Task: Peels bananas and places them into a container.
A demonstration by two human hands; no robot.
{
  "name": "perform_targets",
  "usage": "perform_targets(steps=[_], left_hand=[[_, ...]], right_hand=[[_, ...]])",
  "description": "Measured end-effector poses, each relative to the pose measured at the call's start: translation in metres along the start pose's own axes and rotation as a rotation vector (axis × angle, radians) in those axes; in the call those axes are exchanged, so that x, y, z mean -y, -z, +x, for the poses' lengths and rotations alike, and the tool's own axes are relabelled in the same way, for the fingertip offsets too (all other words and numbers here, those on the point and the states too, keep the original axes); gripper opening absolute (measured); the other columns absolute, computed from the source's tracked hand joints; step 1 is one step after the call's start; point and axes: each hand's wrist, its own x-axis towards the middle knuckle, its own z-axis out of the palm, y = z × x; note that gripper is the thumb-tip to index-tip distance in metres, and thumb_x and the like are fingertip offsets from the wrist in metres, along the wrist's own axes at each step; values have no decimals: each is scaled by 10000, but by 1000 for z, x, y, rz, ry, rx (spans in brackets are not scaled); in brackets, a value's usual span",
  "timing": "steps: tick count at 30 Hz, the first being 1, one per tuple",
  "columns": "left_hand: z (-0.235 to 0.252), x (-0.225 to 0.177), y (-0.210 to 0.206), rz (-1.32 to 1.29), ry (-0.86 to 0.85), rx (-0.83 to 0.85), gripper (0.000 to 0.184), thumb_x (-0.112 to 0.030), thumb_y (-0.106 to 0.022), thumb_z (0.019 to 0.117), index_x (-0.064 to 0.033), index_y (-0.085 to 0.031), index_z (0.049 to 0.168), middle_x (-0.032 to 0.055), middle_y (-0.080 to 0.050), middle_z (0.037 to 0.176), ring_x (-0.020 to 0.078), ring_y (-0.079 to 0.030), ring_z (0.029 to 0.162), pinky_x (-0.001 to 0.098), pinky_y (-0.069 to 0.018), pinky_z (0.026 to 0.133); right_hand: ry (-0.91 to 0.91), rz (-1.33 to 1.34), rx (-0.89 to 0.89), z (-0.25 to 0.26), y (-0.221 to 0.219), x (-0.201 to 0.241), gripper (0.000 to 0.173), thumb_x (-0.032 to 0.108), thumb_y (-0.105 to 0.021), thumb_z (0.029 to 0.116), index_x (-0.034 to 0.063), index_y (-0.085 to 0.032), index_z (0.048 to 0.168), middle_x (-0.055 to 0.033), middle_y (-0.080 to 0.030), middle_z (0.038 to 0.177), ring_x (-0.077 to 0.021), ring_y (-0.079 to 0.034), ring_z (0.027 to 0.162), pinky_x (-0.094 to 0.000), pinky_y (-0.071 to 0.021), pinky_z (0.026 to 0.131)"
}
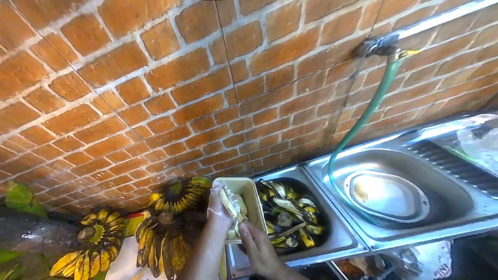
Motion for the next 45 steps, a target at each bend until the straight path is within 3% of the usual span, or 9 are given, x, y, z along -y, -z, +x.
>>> perform_targets(steps=[14,23,28,32,36,39,41,43,45], left_hand=[[-22,5,7,122,-7,-52,336,-438,-437,1072,-141,-557,970,44,-545,681,176,-562,549,335,-518,503],[-19,13,17,70,24,11,356,-428,-394,1091,-131,-537,957,40,-511,655,164,-528,512,310,-496,473],[-23,21,12,115,-31,-53,361,-416,-377,1101,-117,-541,983,39,-508,659,161,-517,511,307,-489,475],[-27,31,10,161,-84,-142,378,-412,-371,1109,-92,-572,1124,89,-578,796,208,-587,663,378,-542,612],[-24,37,16,152,-66,-122,395,-398,-364,1114,-67,-575,1162,122,-631,870,249,-648,745,428,-580,690],[-10,37,34,115,11,18,603,-504,-241,1108,-33,-591,1249,178,-716,1051,294,-710,906,455,-587,808],[4,40,49,178,52,51,726,-587,-170,1086,-52,-593,1337,153,-707,1187,269,-694,1023,446,-561,880],[15,47,69,383,-17,-65,613,-525,-215,1109,-86,-584,1325,121,-678,1186,236,-655,1046,436,-549,880],[12,48,87,764,-135,-192,456,-380,-373,1123,-73,-562,1401,162,-627,1330,277,-604,1208,479,-514,1008]], right_hand=[[-91,-163,-9,-1,-5,-2,580,577,-274,1082,147,-623,910,18,-497,627,-147,-540,561,-408,-500,561],[-169,-224,65,2,-1,-6,569,527,-260,1071,129,-651,958,-11,-565,703,-162,-602,667,-431,-530,662],[-232,-264,51,2,-2,-5,525,482,-297,1056,113,-667,1007,-43,-624,764,-194,-649,745,-467,-545,727],[-300,-287,31,1,-3,-10,476,396,-372,1040,92,-695,1214,-110,-737,1007,-236,-713,982,-502,-553,909],[-339,-410,46,2,1,-20,452,390,-454,1042,115,-680,1320,-116,-720,1242,-249,-662,1216,-500,-498,1077],[-420,-561,130,10,14,-5,430,417,-480,1037,149,-673,1314,-131,-720,1223,-309,-671,1183,-562,-514,1011],[-518,-671,219,21,21,0,466,463,-473,1035,158,-643,1344,-149,-715,1221,-342,-673,1173,-597,-520,982],[-591,-802,303,32,26,-3,494,489,-527,1003,145,-618,1346,-174,-707,1219,-382,-677,1152,-635,-530,944],[-612,-944,375,45,25,-11,528,443,-586,961,117,-587,1376,-206,-701,1211,-420,-681,1125,-659,-540,902]])
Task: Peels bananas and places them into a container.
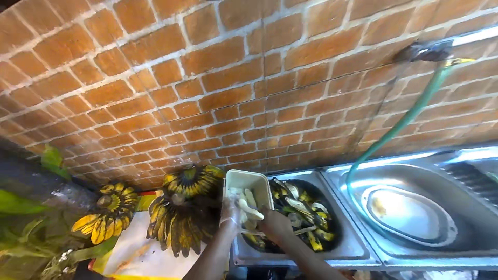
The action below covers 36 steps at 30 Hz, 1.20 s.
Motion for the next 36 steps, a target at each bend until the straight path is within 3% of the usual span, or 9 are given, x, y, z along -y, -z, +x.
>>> perform_targets(steps=[3,7,10,13,16,20,25,33,36], left_hand=[[-16,3,22,363,-140,-11,428,-293,-488,1093,-11,-568,1404,204,-596,1393,296,-559,1310,462,-450,1117],[-28,19,66,112,-304,52,352,-222,-524,1059,-69,-650,1351,70,-700,1294,159,-658,1208,357,-530,1079],[-18,43,125,89,-248,-183,322,-197,-520,1073,-45,-657,1322,92,-734,1200,181,-716,1076,365,-588,970],[-3,82,200,682,-32,-432,415,-341,-492,1070,-153,-617,1418,88,-663,1359,246,-626,1259,481,-486,1089],[10,115,245,824,42,-474,442,-317,-534,1036,-143,-590,1438,110,-645,1381,288,-609,1283,520,-484,1085],[26,106,274,959,2,-380,500,-285,-514,1045,-114,-502,1515,144,-586,1454,301,-543,1364,494,-418,1154],[42,102,309,969,-3,-242,413,-345,-515,1040,-156,-636,1386,109,-655,1354,272,-606,1280,489,-462,1111],[34,96,317,1155,49,132,489,-387,-447,1071,-63,-586,1410,192,-602,1401,356,-561,1321,553,-438,1113],[46,102,324,1162,87,158,567,-520,-468,1025,-75,-634,1335,181,-649,1323,357,-622,1233,592,-491,1035]], right_hand=[[-7,-196,33,16,-4,5,525,423,-460,1055,75,-531,1442,-232,-672,1272,-435,-666,1162,-648,-536,922],[22,-392,61,33,-18,8,477,153,-545,998,10,-499,1451,-266,-631,1305,-466,-649,1153,-642,-553,881],[15,-326,4,34,-7,14,459,299,-463,1043,36,-551,1408,-237,-661,1278,-442,-665,1149,-635,-556,883],[68,-121,-44,23,6,31,575,521,-307,1089,104,-617,1334,-199,-712,1182,-400,-692,1119,-613,-552,900],[268,5,-54,9,-12,57,591,526,-257,1090,144,-688,1223,-137,-738,1049,-335,-720,1017,-583,-571,862],[429,25,105,1,-55,112,556,511,-279,1092,137,-680,1180,-121,-725,1013,-307,-716,986,-552,-569,847],[465,68,285,18,-112,177,449,377,-370,1100,229,-518,1498,-139,-713,1211,-312,-702,1107,-544,-548,982],[274,-46,275,30,-154,241,476,302,-437,1070,232,-474,1539,-165,-667,1327,-361,-655,1217,-588,-531,1007],[212,-69,246,29,-165,249,486,316,-449,1058,280,-467,1542,-150,-680,1309,-358,-670,1192,-593,-550,972]])
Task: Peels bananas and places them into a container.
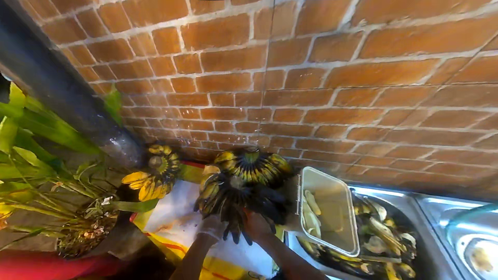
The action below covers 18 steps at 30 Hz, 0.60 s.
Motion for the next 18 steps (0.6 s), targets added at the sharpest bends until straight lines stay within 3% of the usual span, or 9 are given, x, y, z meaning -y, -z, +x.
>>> perform_targets(steps=[2,4,7,10,13,15,18], left_hand=[[5,4,0,19,-14,33,586,-527,-449,1029,-55,-633,1325,186,-641,1334,360,-616,1241,593,-489,1036],[5,8,7,35,-83,42,506,-427,-426,1068,-51,-631,1336,184,-620,1373,355,-584,1289,573,-458,1080],[2,9,19,-7,-106,66,419,-319,-463,1065,-49,-630,1339,184,-618,1375,345,-575,1299,542,-448,1099],[6,11,25,-57,-94,79,429,-328,-463,1065,-26,-626,1322,196,-629,1348,341,-588,1282,529,-456,1094],[11,6,32,-66,-75,138,474,-397,-459,1066,-21,-642,1289,206,-633,1334,351,-594,1269,552,-454,1083],[15,3,31,-42,-41,139,584,-546,-472,1028,-47,-668,1259,189,-654,1304,338,-615,1241,560,-474,1058],[17,-5,25,44,29,96,706,-672,-510,938,-59,-669,1251,172,-660,1302,333,-629,1227,576,-498,1029]], right_hand=[[-30,-11,-8,-2,-3,3,488,341,-429,1065,324,-450,1552,-139,-690,1296,-351,-683,1170,-589,-558,958],[-41,-10,-13,-6,-4,4,480,348,-411,1076,331,-453,1553,-146,-695,1284,-360,-686,1160,-599,-553,952],[-33,-24,-7,-17,-15,1,463,382,-377,1089,297,-490,1531,-147,-695,1283,-367,-676,1174,-612,-541,967],[-52,-48,55,-36,-29,4,439,343,-380,1089,258,-535,1491,-174,-694,1269,-399,-670,1169,-639,-531,952],[2,-15,74,-47,-50,-3,451,328,-359,1098,328,-476,1534,-152,-716,1213,-376,-702,1105,-626,-555,913],[91,44,69,-49,-62,-17,454,318,-368,1090,345,-485,1528,-132,-728,1179,-346,-717,1065,-608,-564,902],[204,35,223,-55,-71,-41,413,371,-384,1098,353,-557,1474,-77,-710,1288,-306,-687,1173,-616,-532,998]])
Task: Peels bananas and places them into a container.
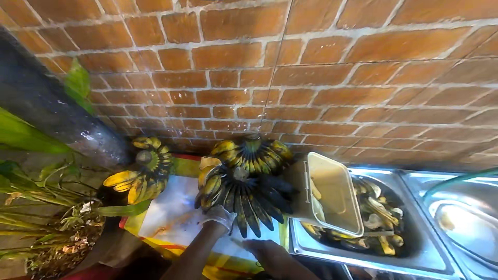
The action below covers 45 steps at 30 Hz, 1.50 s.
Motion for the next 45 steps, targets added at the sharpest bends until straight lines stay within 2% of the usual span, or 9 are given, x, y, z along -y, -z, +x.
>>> perform_targets(steps=[2,6,12,17,22,33,40,43,45], left_hand=[[-5,-9,1,52,10,12,652,-624,-540,934,-67,-683,1241,170,-655,1319,341,-619,1240,602,-489,1023],[-10,-21,4,106,16,43,639,-571,-568,935,-51,-643,1298,189,-619,1366,367,-605,1252,629,-492,996],[-10,-30,4,171,81,75,657,-473,-669,886,9,-600,1327,218,-602,1377,392,-594,1253,634,-503,966],[-3,-24,4,241,77,66,611,-408,-701,875,-2,-609,1323,214,-598,1386,391,-589,1258,635,-504,959],[4,-8,7,298,-45,114,603,-318,-736,853,-37,-589,1366,213,-574,1415,417,-556,1289,680,-484,966],[0,24,9,158,-48,137,625,-368,-674,902,14,-533,1375,232,-591,1372,393,-591,1255,622,-491,1002],[-10,37,4,81,-69,86,600,-382,-653,935,52,-561,1339,248,-587,1375,388,-569,1291,574,-467,1068],[-30,28,10,83,-72,45,566,-361,-673,923,19,-583,1333,224,-604,1362,378,-581,1274,578,-478,1048],[-39,24,9,66,-71,19,527,-354,-639,953,0,-588,1340,208,-606,1369,369,-581,1277,574,-477,1051]], right_hand=[[6,15,61,-5,-6,-11,423,379,-381,1106,343,-528,1501,-96,-713,1280,-315,-698,1152,-609,-529,996],[-11,162,-149,-21,3,-18,442,319,-437,1093,248,-507,1523,-157,-733,989,-321,-717,857,-563,-575,841],[-25,338,-433,1,2,-27,417,412,-444,1079,146,-603,1358,-48,-684,838,-190,-668,703,-434,-589,697],[-38,517,-429,31,-9,-2,385,376,-427,1082,105,-571,1316,-46,-668,870,-180,-671,720,-411,-597,676],[-94,525,-436,62,-18,24,499,516,-500,1035,84,-660,1225,-91,-703,970,-220,-695,872,-464,-583,841],[-216,456,-257,91,-4,52,582,586,-512,1013,46,-727,972,-149,-714,938,-296,-704,922,-544,-557,864],[-268,505,-183,103,11,57,666,652,-690,867,13,-697,1055,-172,-706,1012,-308,-693,933,-553,-549,852],[-312,548,-118,100,24,65,649,591,-688,900,-9,-668,1147,-191,-686,1074,-313,-670,964,-553,-536,870],[-356,549,-62,100,28,65,608,587,-635,943,13,-635,1144,-136,-619,958,-242,-588,781,-471,-505,713]])
